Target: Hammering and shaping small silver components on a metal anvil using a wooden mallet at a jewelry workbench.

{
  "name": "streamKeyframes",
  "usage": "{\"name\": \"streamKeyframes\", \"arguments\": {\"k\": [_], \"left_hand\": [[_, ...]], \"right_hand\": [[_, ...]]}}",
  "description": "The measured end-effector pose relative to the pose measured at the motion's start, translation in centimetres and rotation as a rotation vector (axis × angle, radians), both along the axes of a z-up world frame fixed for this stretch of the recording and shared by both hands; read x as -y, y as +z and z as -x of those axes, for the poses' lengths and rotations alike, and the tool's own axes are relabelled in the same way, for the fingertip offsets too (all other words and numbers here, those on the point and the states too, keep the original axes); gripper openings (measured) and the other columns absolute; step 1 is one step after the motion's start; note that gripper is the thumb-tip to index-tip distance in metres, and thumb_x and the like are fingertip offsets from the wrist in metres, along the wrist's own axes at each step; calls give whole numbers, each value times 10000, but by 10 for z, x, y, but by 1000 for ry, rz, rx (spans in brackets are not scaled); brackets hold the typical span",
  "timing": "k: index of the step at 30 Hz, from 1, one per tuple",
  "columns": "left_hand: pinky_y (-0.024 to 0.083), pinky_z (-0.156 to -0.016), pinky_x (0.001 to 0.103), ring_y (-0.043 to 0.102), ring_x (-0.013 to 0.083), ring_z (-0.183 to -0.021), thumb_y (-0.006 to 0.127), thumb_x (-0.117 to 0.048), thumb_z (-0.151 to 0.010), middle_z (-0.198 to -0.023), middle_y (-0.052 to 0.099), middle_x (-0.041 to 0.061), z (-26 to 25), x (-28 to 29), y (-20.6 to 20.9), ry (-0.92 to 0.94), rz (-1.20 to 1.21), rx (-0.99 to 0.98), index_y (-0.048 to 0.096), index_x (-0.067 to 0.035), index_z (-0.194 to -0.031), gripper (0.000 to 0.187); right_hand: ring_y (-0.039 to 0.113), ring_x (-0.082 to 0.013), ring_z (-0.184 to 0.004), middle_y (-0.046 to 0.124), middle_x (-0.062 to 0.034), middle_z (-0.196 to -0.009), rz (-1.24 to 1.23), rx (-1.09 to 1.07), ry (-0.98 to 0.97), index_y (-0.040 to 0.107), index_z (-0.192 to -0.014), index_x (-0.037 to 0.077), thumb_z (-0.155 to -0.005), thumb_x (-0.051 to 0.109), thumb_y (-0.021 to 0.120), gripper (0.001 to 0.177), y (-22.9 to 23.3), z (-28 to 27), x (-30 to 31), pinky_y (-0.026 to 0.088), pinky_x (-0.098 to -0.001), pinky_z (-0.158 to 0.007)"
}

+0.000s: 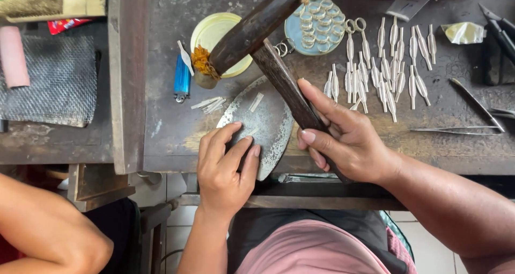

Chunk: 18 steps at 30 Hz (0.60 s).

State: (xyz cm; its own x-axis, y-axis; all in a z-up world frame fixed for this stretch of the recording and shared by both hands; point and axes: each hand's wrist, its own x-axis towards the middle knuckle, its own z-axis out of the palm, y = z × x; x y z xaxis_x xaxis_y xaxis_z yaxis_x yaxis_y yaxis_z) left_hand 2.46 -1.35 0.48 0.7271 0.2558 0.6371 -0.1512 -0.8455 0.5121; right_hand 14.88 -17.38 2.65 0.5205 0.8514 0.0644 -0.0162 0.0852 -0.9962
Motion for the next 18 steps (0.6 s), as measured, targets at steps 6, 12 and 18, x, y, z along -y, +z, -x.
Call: {"name": "streamKeyframes", "arguments": {"k": [6,12,18], "left_hand": [[438,-798,409,502,326,-889,595,-126,-825,-1012,541,149,6,-1,0,-54,-57,-13,593,-4,-906,146],[421,-765,381,500,292,-873,570,-146,-839,-995,596,105,7,-1,2,-110,-144,-42,600,7,-912,173],[414,-748,385,474,287,-784,553,-131,-828,-830,565,92,8,-2,8,-210,-73,8,603,10,-804,151]], "right_hand": [[434,-71,-391,452,-17,-515,308,265,-42,234,-1360,118,-830,73,483,588,40,10,2,423,-166,-407],[610,-126,-990,510,-125,-1256,358,637,-194,335,-1294,27,-783,104,577,571,26,47,37,445,-204,-800],[584,-180,-1054,504,-191,-1238,363,686,-341,367,-1264,-3,-787,76,567,524,-1,76,62,463,-228,-825]]}}
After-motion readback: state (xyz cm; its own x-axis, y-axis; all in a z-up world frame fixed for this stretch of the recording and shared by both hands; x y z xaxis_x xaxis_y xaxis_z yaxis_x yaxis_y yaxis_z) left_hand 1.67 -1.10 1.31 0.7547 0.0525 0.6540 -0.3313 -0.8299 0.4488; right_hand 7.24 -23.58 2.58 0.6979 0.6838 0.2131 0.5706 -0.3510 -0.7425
